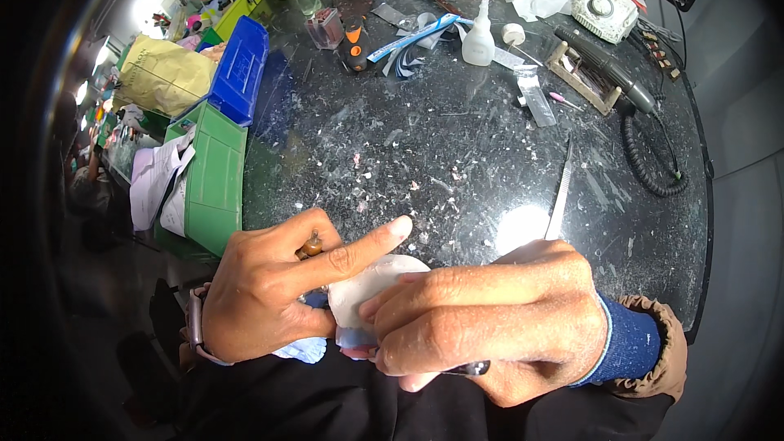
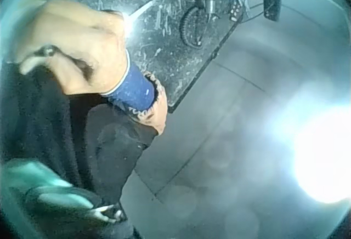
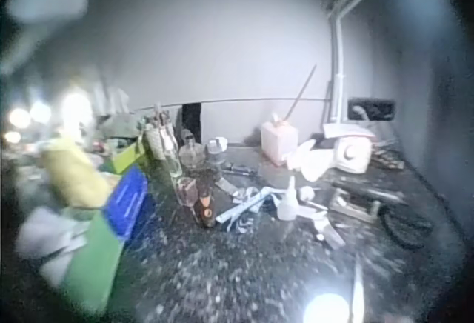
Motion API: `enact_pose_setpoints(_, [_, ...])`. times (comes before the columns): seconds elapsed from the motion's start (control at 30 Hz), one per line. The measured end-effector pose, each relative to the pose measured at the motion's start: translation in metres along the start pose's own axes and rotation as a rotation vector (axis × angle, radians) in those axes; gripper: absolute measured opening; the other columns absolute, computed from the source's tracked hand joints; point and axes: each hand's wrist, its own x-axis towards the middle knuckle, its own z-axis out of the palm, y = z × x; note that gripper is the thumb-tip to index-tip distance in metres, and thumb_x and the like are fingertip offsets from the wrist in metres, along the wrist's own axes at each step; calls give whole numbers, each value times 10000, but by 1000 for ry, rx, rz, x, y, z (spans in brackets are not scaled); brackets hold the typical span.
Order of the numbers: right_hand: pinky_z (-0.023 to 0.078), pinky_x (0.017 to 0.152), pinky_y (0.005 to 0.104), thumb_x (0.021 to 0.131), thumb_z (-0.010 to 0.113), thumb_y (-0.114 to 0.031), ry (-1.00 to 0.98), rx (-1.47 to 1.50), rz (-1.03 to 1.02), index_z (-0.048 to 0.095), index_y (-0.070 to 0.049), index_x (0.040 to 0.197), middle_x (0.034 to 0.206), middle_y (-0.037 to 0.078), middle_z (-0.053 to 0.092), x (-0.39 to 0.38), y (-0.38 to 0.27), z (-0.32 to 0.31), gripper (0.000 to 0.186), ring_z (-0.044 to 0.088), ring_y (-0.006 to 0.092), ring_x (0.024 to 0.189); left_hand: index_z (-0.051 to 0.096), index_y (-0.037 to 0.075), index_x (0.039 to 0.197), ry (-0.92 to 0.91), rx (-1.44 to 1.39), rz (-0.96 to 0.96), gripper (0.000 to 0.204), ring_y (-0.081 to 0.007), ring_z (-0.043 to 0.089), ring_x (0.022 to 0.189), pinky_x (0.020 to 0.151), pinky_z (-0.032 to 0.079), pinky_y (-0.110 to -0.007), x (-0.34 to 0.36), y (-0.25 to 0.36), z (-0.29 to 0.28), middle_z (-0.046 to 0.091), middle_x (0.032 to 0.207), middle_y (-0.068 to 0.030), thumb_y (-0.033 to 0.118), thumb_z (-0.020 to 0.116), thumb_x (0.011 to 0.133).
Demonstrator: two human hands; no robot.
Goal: The person marks a dental model with a blue pencil, holds the model in an articulator, and uses a metal tool to scrape and shape the wax application on the teeth.
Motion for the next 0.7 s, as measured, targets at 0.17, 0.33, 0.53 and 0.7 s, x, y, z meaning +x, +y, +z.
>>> enact_pose_setpoints(0.17, [610,643,336,734,760,-70,28,31,-23,672,-60,765,711,94,664,0,1,1,93,698,238,680,608,175,1234,-10,9,1,780,-122,524,575,486,451,-269,0,0,-1,472,710,-7,137,824,485])
enact_pose_setpoints(0.33, [610,651,359,758,745,-75,73,99,-67,656,-47,748,705,110,657,-3,6,2,94,696,264,680,608,179,1234,1,-10,2,770,-124,522,567,483,448,-272,0,0,0,470,710,-8,123,819,496])
enact_pose_setpoints(0.53, [608,659,384,771,733,-65,50,150,-50,647,-44,738,705,123,655,-2,5,0,95,694,289,694,606,172,1236,18,-16,5,770,-127,519,564,482,445,-276,0,1,1,467,706,-14,135,824,499])
enact_pose_setpoints(0.7, [588,745,445,814,698,-109,185,312,31,626,-38,766,733,141,617,-7,2,3,112,684,266,718,604,170,1240,22,-36,16,753,-131,514,564,490,439,-280,1,1,3,469,704,-20,128,816,519])
